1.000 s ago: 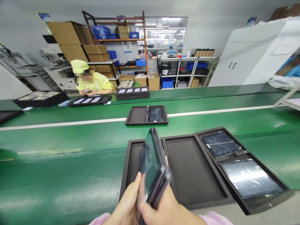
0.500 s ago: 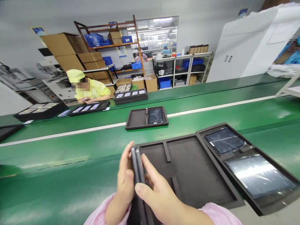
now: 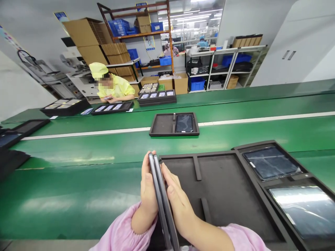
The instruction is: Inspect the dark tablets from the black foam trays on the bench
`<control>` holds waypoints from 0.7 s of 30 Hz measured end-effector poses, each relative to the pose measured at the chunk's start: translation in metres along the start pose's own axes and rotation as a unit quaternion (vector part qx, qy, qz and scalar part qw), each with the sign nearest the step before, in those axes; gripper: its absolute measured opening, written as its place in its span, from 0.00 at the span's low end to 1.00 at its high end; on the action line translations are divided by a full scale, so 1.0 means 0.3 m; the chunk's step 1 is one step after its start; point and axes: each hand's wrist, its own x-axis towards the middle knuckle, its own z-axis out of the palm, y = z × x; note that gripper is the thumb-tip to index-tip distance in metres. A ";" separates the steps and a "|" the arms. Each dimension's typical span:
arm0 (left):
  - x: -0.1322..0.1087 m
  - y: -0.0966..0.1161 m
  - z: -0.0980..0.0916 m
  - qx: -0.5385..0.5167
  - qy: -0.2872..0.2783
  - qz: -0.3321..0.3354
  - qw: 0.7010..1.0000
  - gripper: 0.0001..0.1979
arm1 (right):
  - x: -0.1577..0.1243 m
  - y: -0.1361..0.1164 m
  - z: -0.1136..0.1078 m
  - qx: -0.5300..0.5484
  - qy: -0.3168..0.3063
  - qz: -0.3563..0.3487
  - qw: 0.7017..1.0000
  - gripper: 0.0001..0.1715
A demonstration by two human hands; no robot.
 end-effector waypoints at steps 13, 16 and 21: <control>-0.047 -0.040 -0.040 0.051 -0.028 0.073 0.996 0.31 | 0.004 0.018 -0.002 -0.041 -0.021 -0.085 0.995 0.27; -0.078 -0.060 -0.060 0.066 -0.039 0.137 0.988 0.30 | -0.009 0.035 0.000 -0.067 -0.032 -0.126 0.989 0.28; -0.106 -0.053 -0.060 0.093 -0.045 0.204 0.973 0.27 | -0.037 0.050 -0.004 -0.086 -0.035 -0.140 0.986 0.30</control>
